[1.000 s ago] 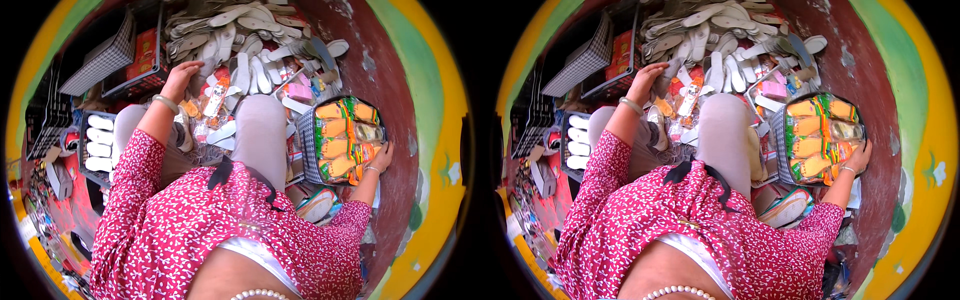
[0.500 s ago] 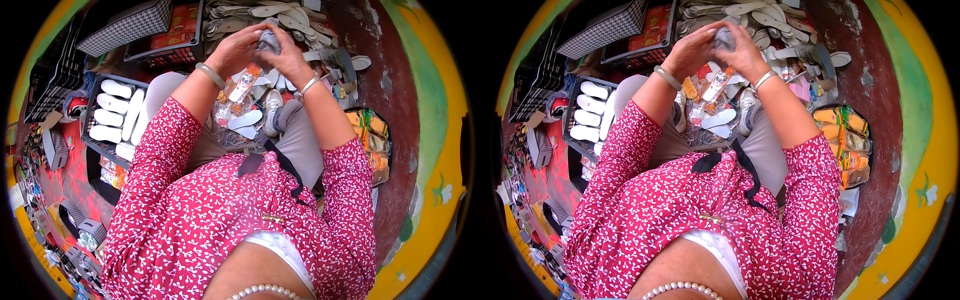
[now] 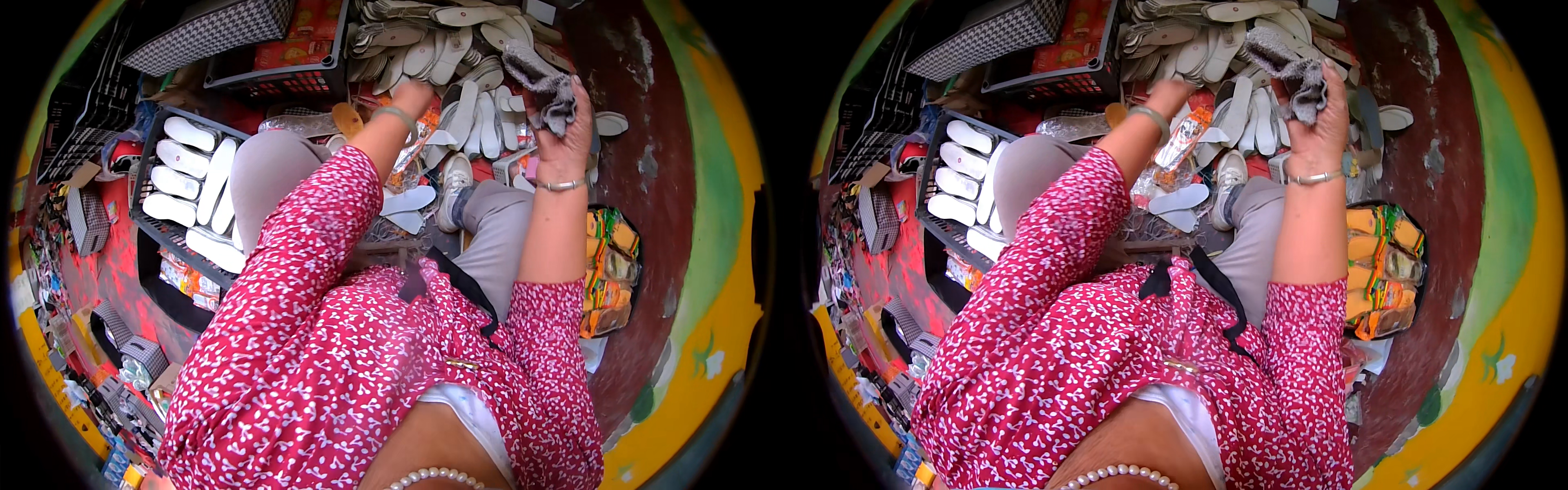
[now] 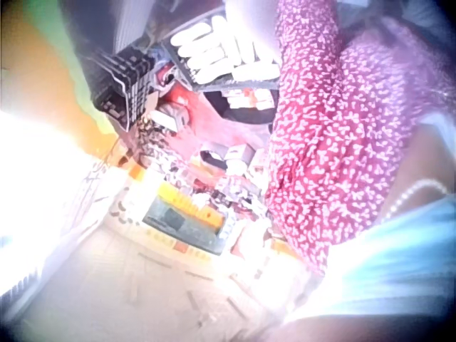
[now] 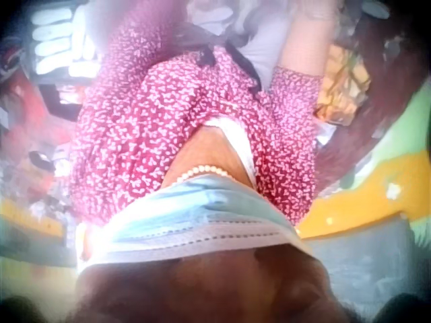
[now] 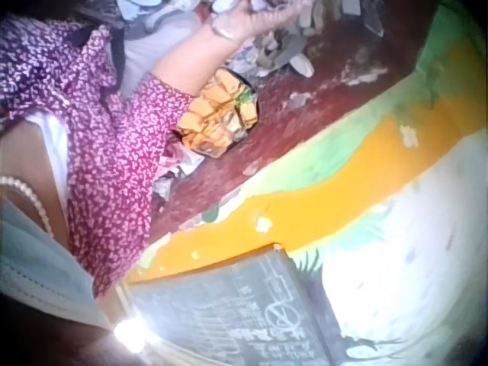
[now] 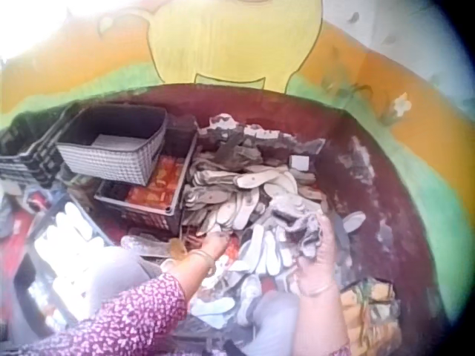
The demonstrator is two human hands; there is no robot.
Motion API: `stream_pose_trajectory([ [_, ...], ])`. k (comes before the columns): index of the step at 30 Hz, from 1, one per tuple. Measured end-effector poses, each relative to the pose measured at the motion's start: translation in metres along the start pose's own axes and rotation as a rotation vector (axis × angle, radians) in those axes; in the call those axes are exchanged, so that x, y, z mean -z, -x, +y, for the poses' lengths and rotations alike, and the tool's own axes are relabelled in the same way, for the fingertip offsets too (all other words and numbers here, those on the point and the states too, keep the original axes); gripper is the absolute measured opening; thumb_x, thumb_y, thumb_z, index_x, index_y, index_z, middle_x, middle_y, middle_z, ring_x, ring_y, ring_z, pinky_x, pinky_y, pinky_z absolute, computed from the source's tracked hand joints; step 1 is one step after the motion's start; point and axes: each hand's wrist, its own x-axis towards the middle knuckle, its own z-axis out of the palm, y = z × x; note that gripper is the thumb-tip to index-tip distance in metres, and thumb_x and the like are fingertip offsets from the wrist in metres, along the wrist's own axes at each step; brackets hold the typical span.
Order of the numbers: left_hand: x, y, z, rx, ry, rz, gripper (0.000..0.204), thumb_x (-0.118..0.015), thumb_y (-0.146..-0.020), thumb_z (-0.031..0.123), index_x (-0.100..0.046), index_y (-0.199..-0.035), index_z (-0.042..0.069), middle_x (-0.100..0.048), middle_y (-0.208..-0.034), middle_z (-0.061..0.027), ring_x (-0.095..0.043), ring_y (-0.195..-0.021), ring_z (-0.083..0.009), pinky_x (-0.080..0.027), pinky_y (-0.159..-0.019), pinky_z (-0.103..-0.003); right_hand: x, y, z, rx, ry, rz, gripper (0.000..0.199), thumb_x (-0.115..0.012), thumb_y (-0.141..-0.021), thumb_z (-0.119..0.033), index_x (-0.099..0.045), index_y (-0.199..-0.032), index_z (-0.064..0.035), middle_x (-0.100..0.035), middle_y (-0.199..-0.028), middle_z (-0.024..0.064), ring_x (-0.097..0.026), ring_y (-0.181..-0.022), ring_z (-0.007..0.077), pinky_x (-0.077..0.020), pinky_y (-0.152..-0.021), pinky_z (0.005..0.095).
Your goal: The person wipes various packaged items, including what appears to be insoles or small tools in plastic packaging, with a cloth by hand before placing them into a basket.
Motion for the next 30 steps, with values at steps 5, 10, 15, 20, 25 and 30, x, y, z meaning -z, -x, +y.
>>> stream_pose_trajectory([
  [5, -0.035, 0.074, 0.037, 0.639, 0.386, -0.607, 0.040, -0.054, -0.083, 0.026, -0.060, -0.114, 0.002, -0.057, -0.121, -0.0162, -0.055, -0.112, -0.0321, -0.043, -0.095, -0.038, -0.002, 0.022, -0.001, -0.046, 0.066, 0.076, 0.016, -0.064, -0.082, -0.026, -0.063, -0.092, -0.0128, -0.067, -0.088, 0.0038, -0.066, -0.080, 0.0198, -0.0554, -0.072, 0.0395],
  [10, -0.110, 0.108, 0.042, 0.599, 0.393, -0.635, 0.051, -0.056, -0.082, 0.022, -0.045, -0.127, 0.001, -0.039, -0.136, -0.0246, -0.043, -0.124, -0.0366, -0.037, -0.101, -0.040, -0.014, 0.054, -0.020, -0.076, 0.025, 0.096, 0.022, -0.063, -0.082, -0.030, -0.063, -0.096, -0.0125, -0.066, -0.095, 0.0041, -0.064, -0.088, 0.0201, -0.0544, -0.073, 0.0403],
  [15, -0.123, 0.108, 0.031, 0.472, 0.132, -0.524, 0.076, -0.065, -0.078, 0.031, -0.027, -0.137, 0.001, -0.028, -0.142, -0.0245, -0.031, -0.131, -0.0370, -0.030, -0.106, -0.043, -0.016, 0.063, -0.030, -0.156, -0.127, -0.015, 0.034, -0.059, -0.084, -0.035, -0.061, -0.105, -0.0080, -0.063, -0.107, 0.0089, -0.059, -0.100, 0.0253, -0.0464, -0.088, 0.0461],
  [20, -0.125, 0.099, 0.017, 0.386, 0.115, -0.543, 0.067, -0.057, -0.082, 0.021, -0.026, -0.136, -0.004, -0.036, -0.136, -0.0270, -0.034, -0.130, -0.0363, -0.030, -0.106, -0.039, -0.030, 0.072, -0.031, -0.134, -0.058, 0.050, 0.033, -0.058, -0.085, -0.035, -0.060, -0.104, -0.0088, -0.063, -0.105, 0.0083, -0.057, -0.100, 0.0248, -0.0439, -0.086, 0.0433],
  [25, -0.109, 0.089, 0.020, 0.594, 0.376, -0.525, 0.046, -0.054, -0.084, 0.024, -0.050, -0.123, 0.000, -0.058, -0.115, -0.0221, -0.055, -0.110, -0.0359, -0.043, -0.095, -0.039, -0.042, 0.072, -0.032, -0.132, 0.026, 0.154, 0.027, -0.058, -0.084, -0.033, -0.060, -0.100, -0.0109, -0.063, -0.103, 0.0062, -0.056, -0.096, 0.0229, -0.0440, -0.079, 0.0390],
  [30, -0.103, 0.066, -0.016, 0.856, 0.558, -0.460, 0.030, -0.053, -0.084, 0.021, -0.064, -0.104, 0.001, -0.060, -0.111, -0.0225, -0.058, -0.105, -0.0341, -0.049, -0.086, -0.040, -0.035, 0.064, -0.027, -0.174, -0.024, 0.085, 0.027, -0.061, -0.083, -0.031, -0.062, -0.100, -0.0099, -0.065, -0.100, 0.0065, -0.062, -0.094, 0.0228, -0.0507, -0.080, 0.0442],
])
